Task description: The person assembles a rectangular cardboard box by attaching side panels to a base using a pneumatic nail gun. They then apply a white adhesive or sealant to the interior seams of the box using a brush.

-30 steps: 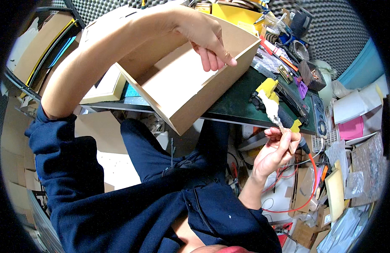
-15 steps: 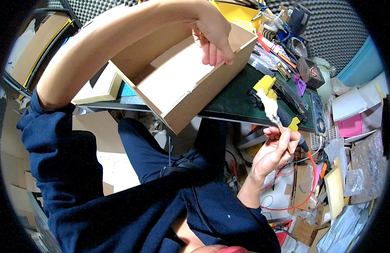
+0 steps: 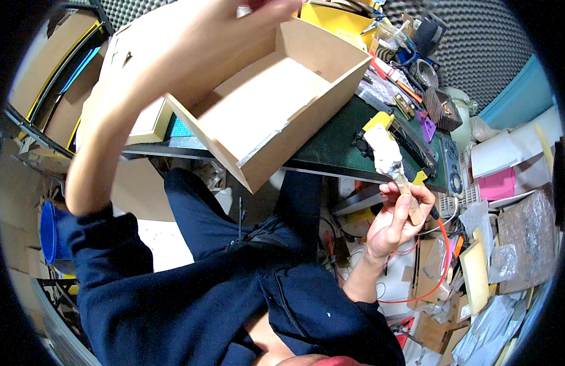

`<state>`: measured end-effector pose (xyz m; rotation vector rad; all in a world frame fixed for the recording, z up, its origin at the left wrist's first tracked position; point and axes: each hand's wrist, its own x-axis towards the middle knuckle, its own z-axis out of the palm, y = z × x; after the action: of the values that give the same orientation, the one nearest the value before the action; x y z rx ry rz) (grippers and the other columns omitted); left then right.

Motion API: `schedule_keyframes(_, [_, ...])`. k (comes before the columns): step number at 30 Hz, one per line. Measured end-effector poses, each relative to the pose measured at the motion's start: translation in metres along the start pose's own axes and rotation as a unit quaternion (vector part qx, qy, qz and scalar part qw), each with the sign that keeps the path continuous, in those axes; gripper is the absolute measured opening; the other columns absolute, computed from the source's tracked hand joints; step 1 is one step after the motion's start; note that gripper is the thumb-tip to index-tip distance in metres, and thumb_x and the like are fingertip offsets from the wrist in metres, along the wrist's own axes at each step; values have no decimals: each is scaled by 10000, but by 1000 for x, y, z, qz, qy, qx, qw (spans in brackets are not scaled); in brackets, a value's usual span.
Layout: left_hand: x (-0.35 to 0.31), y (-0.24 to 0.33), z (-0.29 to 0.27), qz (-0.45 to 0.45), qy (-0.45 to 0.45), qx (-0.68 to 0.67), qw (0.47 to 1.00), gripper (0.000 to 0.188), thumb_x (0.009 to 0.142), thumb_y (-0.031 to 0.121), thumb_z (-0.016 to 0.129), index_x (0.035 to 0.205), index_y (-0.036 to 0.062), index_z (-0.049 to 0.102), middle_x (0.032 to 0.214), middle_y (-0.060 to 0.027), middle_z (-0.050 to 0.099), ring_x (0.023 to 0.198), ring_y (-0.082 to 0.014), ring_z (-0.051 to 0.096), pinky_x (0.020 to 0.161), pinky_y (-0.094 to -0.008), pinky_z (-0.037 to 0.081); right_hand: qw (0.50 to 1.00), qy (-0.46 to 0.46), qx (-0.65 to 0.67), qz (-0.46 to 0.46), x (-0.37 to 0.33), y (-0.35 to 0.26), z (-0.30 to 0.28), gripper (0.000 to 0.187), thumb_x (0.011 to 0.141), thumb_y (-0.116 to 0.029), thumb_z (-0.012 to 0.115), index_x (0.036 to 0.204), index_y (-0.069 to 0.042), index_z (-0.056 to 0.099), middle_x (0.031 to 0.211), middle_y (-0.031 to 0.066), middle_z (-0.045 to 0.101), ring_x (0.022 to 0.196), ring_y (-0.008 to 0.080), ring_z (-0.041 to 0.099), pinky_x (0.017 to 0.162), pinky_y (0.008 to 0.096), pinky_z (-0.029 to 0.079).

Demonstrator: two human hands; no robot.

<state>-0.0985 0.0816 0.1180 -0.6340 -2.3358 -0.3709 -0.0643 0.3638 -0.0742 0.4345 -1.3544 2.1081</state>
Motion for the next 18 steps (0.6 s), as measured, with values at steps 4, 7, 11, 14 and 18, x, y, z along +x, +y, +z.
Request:
schedule_keyframes(4, [-113,24,-10,-151,109,-208,960,371,958,197,450,656,-2,531,670,-55,534,591,-111,478,542,-237,363,1000,-12,-12,-20,11,-2,1,249,881,-130,570,1039,-3,426,873,155,593,714,228,622,678,349,547])
schedule_keyframes(7, [-181,36,34,-171,234,-318,903,408,972,260,378,610,74,410,605,-32,411,556,-133,374,525,-273,299,999,-24,-30,-33,27,-10,7,218,918,-151,530,1053,-11,433,854,161,619,704,223,623,655,316,528])
schedule_keyframes(11, [-225,57,115,-484,270,-518,652,389,954,413,363,1049,49,461,1017,-88,514,941,-206,514,855,-345,437,999,-41,-30,-5,58,-21,26,164,964,-189,463,985,-26,473,806,118,623,677,176,616,625,282,508])
schedule_keyframes(14, [-226,68,131,-429,161,-711,533,531,945,418,378,1300,24,374,1342,-114,420,1226,-218,421,1048,-377,309,998,-41,13,41,72,-18,43,178,959,-217,481,876,-60,492,727,78,624,615,124,603,566,256,500])
schedule_keyframes(18, [-219,63,135,-398,196,-731,519,441,950,350,441,1255,38,377,1257,-86,460,1144,-158,456,979,-330,366,989,-25,60,135,74,-10,49,180,942,-278,514,870,-113,525,665,41,635,540,96,593,518,212,487])
